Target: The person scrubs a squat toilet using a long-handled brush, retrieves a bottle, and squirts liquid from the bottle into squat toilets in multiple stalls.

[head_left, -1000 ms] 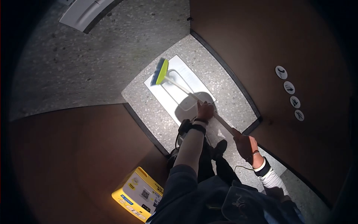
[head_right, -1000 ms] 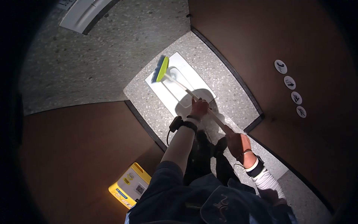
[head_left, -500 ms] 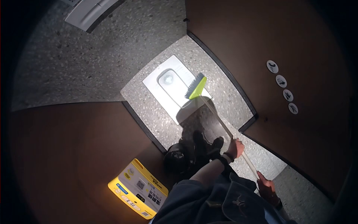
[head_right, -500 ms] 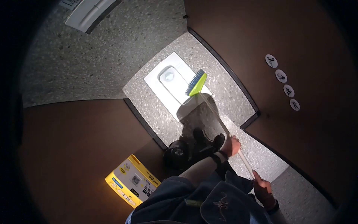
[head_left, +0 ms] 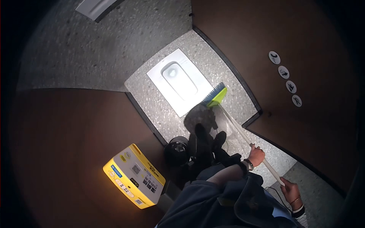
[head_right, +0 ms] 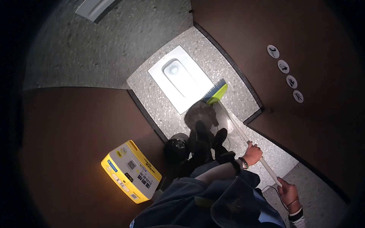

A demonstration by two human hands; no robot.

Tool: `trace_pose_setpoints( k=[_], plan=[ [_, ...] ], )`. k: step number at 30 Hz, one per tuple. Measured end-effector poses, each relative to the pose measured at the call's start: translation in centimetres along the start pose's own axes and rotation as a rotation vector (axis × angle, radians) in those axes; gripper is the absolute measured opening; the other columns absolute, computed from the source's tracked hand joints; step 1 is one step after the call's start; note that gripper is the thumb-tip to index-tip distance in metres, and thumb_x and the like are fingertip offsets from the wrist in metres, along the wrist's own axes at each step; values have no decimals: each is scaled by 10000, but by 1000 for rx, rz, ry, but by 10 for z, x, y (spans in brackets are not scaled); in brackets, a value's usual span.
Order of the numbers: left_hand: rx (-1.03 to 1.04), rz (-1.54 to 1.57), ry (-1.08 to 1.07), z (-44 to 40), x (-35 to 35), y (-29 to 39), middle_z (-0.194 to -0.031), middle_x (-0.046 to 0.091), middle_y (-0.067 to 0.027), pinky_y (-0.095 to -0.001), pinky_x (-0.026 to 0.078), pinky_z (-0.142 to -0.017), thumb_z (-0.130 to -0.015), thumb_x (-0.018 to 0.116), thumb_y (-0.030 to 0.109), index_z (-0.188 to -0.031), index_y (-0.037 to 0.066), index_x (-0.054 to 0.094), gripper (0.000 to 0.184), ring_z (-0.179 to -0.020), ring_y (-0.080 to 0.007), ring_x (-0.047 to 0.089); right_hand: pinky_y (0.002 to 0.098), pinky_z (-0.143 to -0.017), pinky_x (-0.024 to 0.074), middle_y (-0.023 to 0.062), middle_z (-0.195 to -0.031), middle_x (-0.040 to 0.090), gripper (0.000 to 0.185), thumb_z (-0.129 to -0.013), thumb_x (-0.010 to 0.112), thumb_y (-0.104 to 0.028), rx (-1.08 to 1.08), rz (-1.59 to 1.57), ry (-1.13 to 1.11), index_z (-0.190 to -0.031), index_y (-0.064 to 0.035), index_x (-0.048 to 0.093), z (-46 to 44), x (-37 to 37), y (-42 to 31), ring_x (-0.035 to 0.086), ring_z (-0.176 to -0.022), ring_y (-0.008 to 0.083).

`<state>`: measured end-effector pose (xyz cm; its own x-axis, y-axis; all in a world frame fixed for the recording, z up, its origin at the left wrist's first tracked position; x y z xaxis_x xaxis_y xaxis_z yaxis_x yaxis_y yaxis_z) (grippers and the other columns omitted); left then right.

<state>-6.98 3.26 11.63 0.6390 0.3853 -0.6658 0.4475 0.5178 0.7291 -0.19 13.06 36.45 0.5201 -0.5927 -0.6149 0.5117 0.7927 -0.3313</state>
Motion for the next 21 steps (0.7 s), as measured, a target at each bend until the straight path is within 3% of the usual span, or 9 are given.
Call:
trace_pose_setpoints(
  k=[2,3,6,7,9,12,15,19,21],
  plan=[
    [-32,3,11,14,-3,-12,-664,598,-47,-498,301,-884,-675,547,146,-613,115,628,107,-799,-216,545,321,-612,489,208,-886,595,437,-708,589,2,-189,11,32,-1131,-95,534,-8,9,8,616,-751,310],
    [-51,-6,129,18,2,-20,-630,576,-47,-486,339,-840,-673,553,156,-587,112,609,111,-769,-216,543,353,-569,481,194,-797,600,424,-718,596,-41,-229,132,34,-1132,-111,536,-11,8,-7,605,-687,327],
    [-96,-45,94,30,18,-56,-604,559,-50,-476,372,-757,-663,561,176,-565,118,594,120,-749,-216,544,382,-526,464,179,-682,585,421,-726,607,-99,-162,223,-79,-1140,-137,533,-34,22,-14,585,-617,344],
    [-137,-60,76,33,21,-76,-598,556,-49,-478,376,-720,-664,561,183,-567,122,593,119,-744,-214,545,410,-508,450,168,-605,560,424,-735,601,-135,-239,244,-35,-1151,-164,523,-45,34,-9,568,-568,352],
    [-203,-113,25,44,27,-119,-604,535,-40,-469,376,-680,-687,544,211,-584,127,570,136,-718,-209,538,423,-521,453,172,-614,564,400,-760,570,-146,-272,216,-62,-1155,-162,512,-70,54,-26,567,-571,353],
    [-232,-375,-87,58,-27,-158,-641,484,-18,-437,365,-668,-755,488,279,-631,126,504,198,-657,-204,513,435,-531,453,178,-643,575,380,-783,540,-161,-312,255,-90,-1160,-142,496,-103,90,-39,572,-581,353],
    [-169,-602,159,42,-20,-187,-651,494,-9,-442,352,-679,-775,480,289,-634,147,509,203,-681,-192,506,437,-571,460,198,-719,590,420,-792,523,-154,-416,50,21,-1201,-115,434,-106,91,-50,582,-646,362],
    [-106,-418,98,25,-70,-139,-626,539,-6,-479,325,-782,-721,560,385,-607,189,623,235,-720,-190,521,412,-637,470,211,-797,594,556,-776,526,-90,-293,156,-158,-1286,-99,307,-94,61,-43,588,-720,364],
    [-58,-331,149,9,-62,-122,-643,555,-9,-509,300,-844,-710,565,356,-605,175,622,217,-748,-200,525,410,-635,469,210,-797,595,545,-765,537,-68,-262,35,-155,-1270,-87,335,-87,43,-33,588,-714,363]
  ],
)
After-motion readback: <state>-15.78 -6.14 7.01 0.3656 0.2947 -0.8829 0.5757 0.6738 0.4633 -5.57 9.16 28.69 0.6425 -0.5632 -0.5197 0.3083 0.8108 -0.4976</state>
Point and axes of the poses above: each hand's wrist, its own z-axis away from the middle knuckle, its own x-axis out of the palm, y = z × x, the point moved 2 cm from there along -z, towards the middle knuckle
